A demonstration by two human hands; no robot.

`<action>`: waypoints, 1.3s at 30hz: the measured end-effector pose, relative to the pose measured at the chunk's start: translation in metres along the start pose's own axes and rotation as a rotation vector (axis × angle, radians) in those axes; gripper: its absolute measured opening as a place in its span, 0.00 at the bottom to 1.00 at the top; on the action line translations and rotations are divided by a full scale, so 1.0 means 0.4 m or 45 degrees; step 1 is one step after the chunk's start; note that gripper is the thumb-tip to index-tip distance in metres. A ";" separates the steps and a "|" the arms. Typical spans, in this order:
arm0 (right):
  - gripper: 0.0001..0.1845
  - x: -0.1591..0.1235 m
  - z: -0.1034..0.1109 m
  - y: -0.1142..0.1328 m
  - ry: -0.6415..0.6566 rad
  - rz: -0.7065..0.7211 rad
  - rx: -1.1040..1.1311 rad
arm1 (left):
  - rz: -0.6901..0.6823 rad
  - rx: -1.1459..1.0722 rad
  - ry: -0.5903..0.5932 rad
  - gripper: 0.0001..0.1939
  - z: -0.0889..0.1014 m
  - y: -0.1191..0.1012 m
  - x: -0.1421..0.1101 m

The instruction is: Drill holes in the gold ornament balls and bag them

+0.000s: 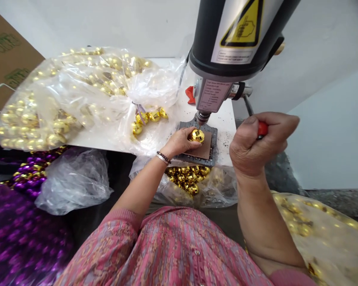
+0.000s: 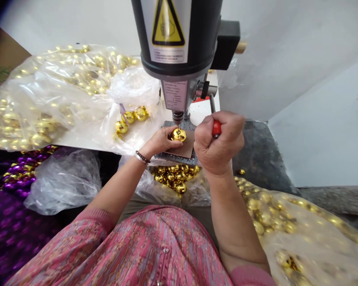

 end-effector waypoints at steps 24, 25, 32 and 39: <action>0.10 0.188 -0.118 -0.056 0.079 -0.468 0.102 | -0.059 0.116 0.576 0.22 0.035 -0.054 -0.263; 0.09 0.181 -0.118 -0.060 0.073 -0.468 0.103 | -0.061 0.189 0.642 0.24 0.014 -0.043 -0.284; 0.06 0.162 -0.103 -0.060 0.081 -0.429 0.172 | 0.116 0.826 0.631 0.25 -0.086 0.092 -0.343; 0.12 0.158 -0.084 -0.049 0.105 -0.406 0.181 | 0.106 0.699 1.097 0.08 -0.016 0.125 -0.492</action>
Point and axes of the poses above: each hand's wrist, its own x-axis towards the middle knuckle, its own z-axis out of the back of the hand, y = z × x, the point moved 6 cm from there along x, towards the middle knuckle, and after that the axes turned 11 degrees about -y, right-handed, at the moved point
